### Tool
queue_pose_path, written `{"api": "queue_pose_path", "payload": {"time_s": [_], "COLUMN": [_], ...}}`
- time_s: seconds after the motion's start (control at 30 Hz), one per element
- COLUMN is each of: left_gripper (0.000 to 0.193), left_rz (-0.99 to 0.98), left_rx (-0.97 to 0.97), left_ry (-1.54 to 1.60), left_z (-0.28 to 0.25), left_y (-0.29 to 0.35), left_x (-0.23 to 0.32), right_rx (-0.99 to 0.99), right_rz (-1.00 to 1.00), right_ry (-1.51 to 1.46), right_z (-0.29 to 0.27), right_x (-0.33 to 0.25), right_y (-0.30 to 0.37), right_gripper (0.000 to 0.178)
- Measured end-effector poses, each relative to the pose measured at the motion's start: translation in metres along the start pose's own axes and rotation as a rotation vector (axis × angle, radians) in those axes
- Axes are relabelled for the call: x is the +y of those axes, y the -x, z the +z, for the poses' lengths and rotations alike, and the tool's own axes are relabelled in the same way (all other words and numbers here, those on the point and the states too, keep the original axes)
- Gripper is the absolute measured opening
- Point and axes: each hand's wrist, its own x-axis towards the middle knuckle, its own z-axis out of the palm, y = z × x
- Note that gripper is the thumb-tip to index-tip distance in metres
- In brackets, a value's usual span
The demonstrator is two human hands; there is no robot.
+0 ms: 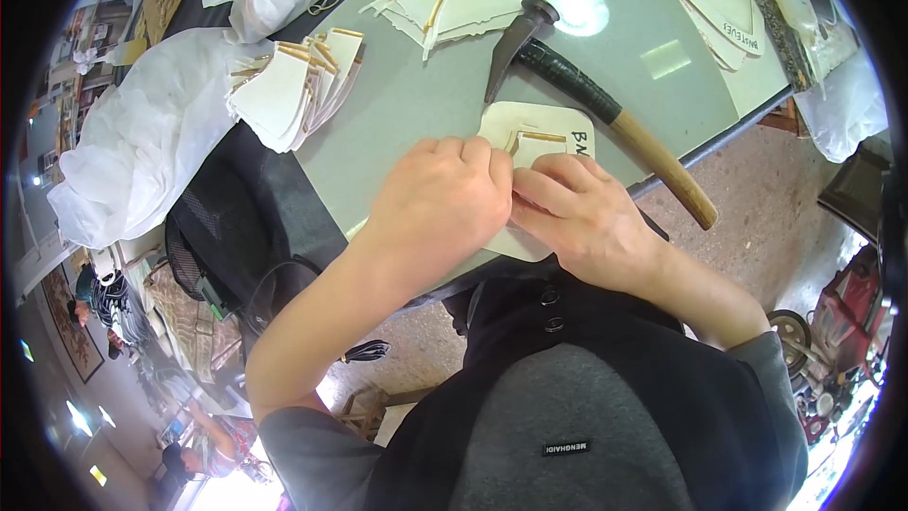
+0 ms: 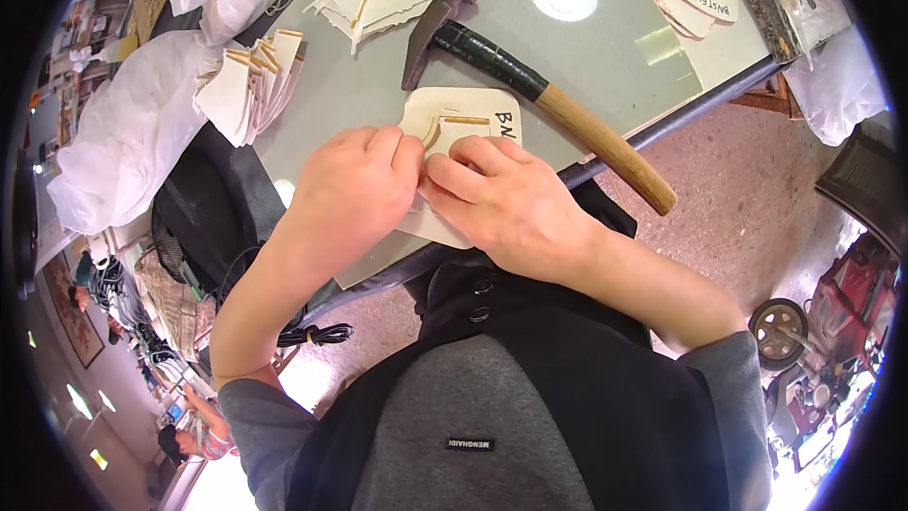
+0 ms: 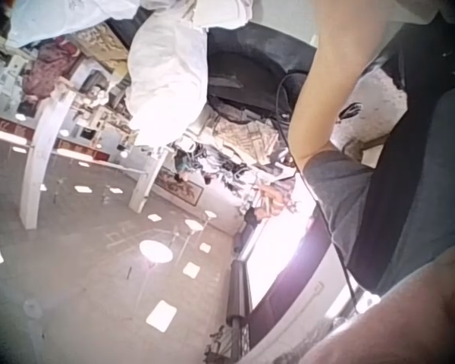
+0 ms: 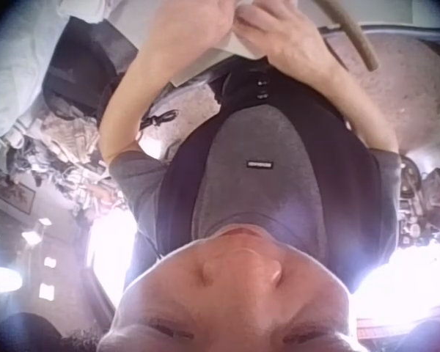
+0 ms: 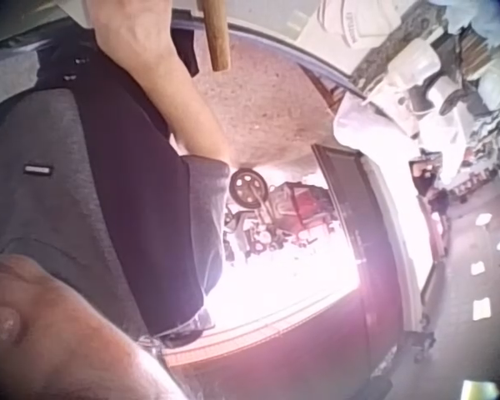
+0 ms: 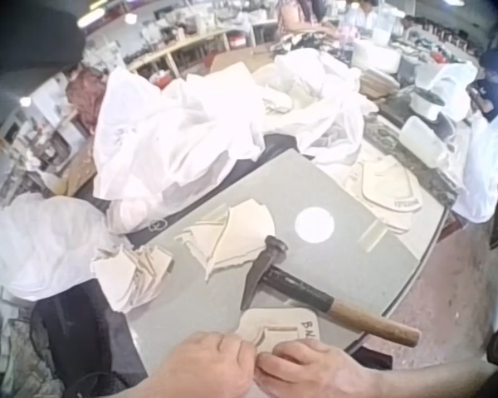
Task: Hammering the seams of shoe upper components on a workbench to flatten and bond them.
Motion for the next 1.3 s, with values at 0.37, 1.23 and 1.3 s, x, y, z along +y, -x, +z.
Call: {"api": "queue_pose_path", "payload": {"time_s": [0.37,1.23,1.3], "left_gripper": [0.016,0.022,0.026], "left_rz": [-0.086,-0.387,-0.389], "left_rx": [0.13,0.456,0.571], "left_ry": [0.23,0.549,0.506], "left_z": [0.012,0.035,0.044], "left_y": [0.002,0.025,0.029], "left_x": [-0.007,0.02,0.028], "right_rx": [0.003,0.024,0.042], "right_rz": [-0.001,0.001,0.017], "right_ry": [0.011,0.009,-0.106], "right_z": [-0.001,-0.002,-0.004], "right_x": [-0.001,0.003,0.007], "right_y": [0.0,0.004,0.002], "right_gripper": [0.042,0.038,0.037]}}
